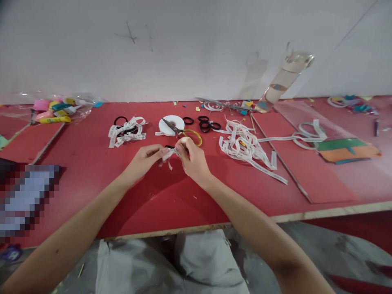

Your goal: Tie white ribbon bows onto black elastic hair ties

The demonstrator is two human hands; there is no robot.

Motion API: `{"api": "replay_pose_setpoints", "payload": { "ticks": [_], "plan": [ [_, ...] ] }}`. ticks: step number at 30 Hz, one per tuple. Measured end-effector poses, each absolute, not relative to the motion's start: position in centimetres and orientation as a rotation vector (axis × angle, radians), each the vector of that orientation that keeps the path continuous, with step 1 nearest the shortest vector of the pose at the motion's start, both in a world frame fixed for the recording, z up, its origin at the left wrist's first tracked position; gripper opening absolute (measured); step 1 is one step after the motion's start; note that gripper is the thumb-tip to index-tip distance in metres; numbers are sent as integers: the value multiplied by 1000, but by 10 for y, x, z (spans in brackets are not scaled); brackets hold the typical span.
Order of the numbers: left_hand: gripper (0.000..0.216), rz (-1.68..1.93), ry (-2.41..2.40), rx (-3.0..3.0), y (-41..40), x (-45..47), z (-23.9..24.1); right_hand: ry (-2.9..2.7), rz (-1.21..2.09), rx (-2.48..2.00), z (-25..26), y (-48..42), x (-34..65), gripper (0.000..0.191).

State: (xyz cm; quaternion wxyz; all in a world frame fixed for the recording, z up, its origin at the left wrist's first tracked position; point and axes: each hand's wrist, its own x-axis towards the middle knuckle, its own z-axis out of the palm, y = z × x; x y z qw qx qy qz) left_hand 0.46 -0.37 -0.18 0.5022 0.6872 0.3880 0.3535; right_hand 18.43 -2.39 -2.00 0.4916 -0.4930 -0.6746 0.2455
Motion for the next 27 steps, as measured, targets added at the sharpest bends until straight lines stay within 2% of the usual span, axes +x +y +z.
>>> {"api": "replay_pose_setpoints", "payload": {
  "ticks": [4, 11, 15, 22, 27],
  "plan": [
    [37, 884, 953, 1695, -4, 5, -3, -1574, 651, -1190, -22, -23, 183, 18],
    [39, 1037, 1017, 1843, -6, 6, -8, -1351, 1022, -1108, -27, -15, 179, 41],
    [39, 1065, 995, 2048, -5, 7, -12, -1286, 1127, -1151, -27, -17, 176, 44],
    [44, 923, 1056, 2079, -11, 11, -13, -1432, 755, -1187, -24, -20, 182, 35],
    [30, 1032, 1165, 1957, -12, 8, -10, -1541, 631, -1189, -22, -23, 183, 30]
  ]
}}
